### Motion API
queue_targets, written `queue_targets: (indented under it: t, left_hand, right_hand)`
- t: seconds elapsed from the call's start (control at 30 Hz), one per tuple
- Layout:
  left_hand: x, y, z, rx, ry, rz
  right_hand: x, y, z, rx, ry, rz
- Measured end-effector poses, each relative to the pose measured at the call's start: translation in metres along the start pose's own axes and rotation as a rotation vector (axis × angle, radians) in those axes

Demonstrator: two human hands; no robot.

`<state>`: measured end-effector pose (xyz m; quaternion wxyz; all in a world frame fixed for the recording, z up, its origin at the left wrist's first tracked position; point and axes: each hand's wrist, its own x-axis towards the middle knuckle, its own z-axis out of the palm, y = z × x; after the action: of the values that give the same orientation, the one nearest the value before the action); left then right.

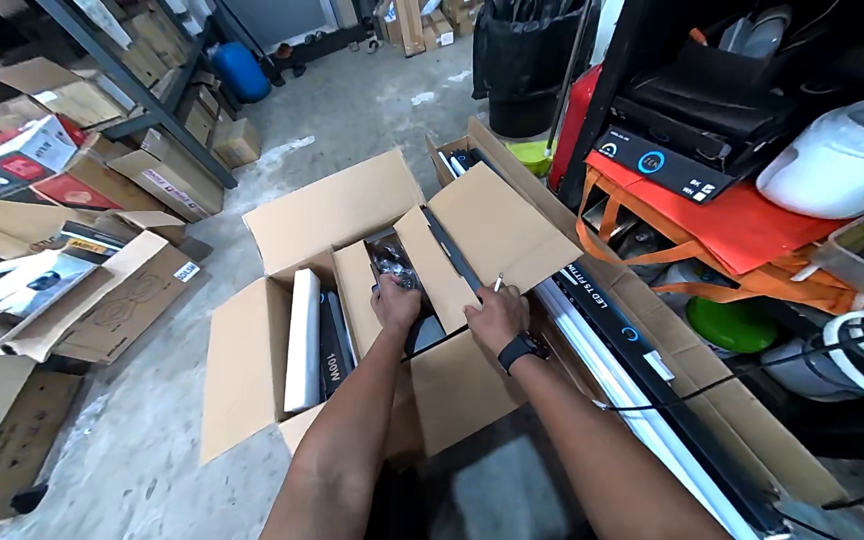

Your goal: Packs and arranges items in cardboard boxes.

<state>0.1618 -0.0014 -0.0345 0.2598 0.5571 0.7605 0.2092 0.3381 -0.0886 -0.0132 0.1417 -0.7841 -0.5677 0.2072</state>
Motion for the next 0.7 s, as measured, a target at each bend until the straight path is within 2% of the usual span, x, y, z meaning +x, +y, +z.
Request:
queue_targets:
  t: [0.2,0.43,0.57,0.7]
  left_hand:
    - [0.000,0.016,-0.015,-0.372,0.059,-0.066]
    - [-0.007,0.030,-0.053,-0.625,0.064,0.010]
    - [-0.018,0.043,-0.070,-0.655,0.016,-0.038]
    - [-0.023,0.052,-0.055,-0.783,-0.132,-0.110]
  right_hand:
    - [0.000,-0.005,-0.005,0.053,-0.002,0.068]
    - [0.001,-0.006,-0.007,0.076,0.000,0.086]
    - [0.001,-0.008,-0.006,0.080,0.007,0.087]
    - [-0.001,-0.009,-0.003,0.103,0.036,0.089]
